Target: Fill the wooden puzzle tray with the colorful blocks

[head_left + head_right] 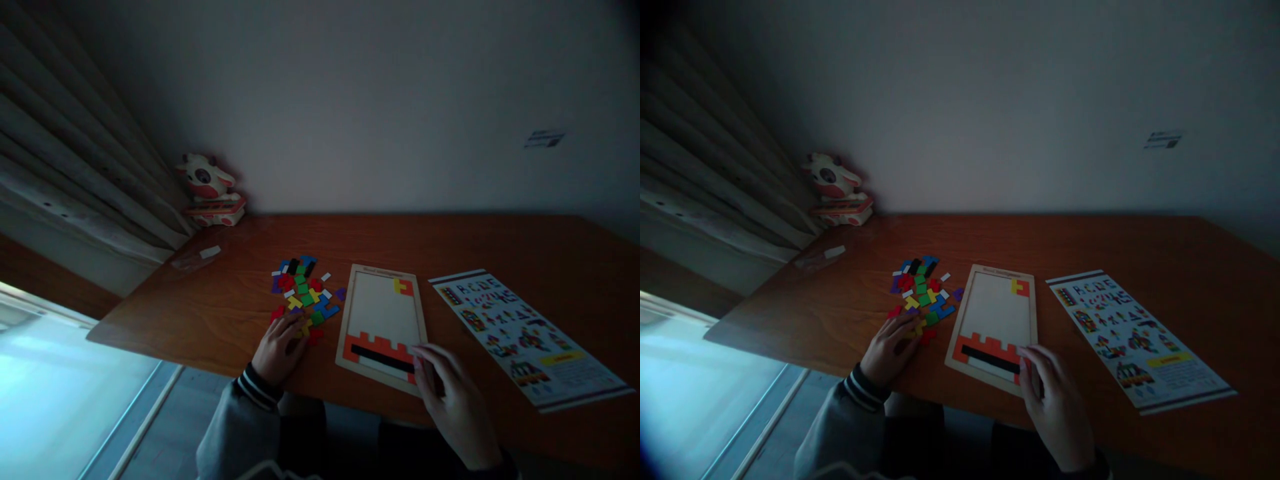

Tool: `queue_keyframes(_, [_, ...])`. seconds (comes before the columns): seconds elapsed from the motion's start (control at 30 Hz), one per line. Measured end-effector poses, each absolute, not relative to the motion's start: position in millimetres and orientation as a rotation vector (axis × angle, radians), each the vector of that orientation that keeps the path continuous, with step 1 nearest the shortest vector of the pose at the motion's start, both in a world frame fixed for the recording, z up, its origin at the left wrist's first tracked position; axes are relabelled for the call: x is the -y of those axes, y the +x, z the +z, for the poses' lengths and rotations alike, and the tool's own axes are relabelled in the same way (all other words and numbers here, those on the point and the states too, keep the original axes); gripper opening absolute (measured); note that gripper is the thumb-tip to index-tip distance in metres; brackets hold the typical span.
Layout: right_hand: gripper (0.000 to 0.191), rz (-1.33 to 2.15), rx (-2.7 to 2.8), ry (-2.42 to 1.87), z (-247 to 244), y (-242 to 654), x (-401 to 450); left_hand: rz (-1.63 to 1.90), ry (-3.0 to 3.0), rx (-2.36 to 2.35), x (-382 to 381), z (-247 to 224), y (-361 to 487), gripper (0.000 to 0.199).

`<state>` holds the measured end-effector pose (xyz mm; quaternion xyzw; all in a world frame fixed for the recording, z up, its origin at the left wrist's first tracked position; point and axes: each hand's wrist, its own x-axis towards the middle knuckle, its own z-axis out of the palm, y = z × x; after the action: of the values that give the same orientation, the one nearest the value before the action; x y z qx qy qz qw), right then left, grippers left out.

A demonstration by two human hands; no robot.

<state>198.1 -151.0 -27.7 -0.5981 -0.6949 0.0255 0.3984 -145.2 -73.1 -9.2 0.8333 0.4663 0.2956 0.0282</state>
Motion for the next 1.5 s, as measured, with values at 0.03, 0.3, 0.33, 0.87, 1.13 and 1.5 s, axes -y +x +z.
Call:
queue_keyframes(0.03, [0.024,0.062,1.758,-1.516,-27.9,198.2,151.2,0.919,2.572,-1.436,73.1,-8.9,-145.1,0.033])
queue_keyframes(0.3, [0.025,0.058,1.771,-1.521,-30.9,199.9,149.8,0.971,2.503,-1.603,70.8,-9.7,-143.9,0.028])
queue_keyframes(0.33, [0.025,0.062,1.771,-1.517,-31.4,200.1,149.7,0.960,2.511,-1.590,70.7,-9.7,-143.7,0.027])
queue_keyframes(0.87, [0.027,0.044,1.762,-1.509,-22.3,198.0,145.8,0.900,2.569,-1.509,71.8,-8.3,-144.3,0.029])
queue_keyframes(1.13, [0.027,0.338,2.282,-1.351,35.3,145.9,65.2,0.906,2.576,-1.490,70.6,-9.0,-145.8,0.024])
queue_keyframes(1.5, [0.030,0.245,2.544,-1.331,19.0,97.2,-30.2,1.014,2.444,-1.672,45.5,-1.9,-171.0,0.027])
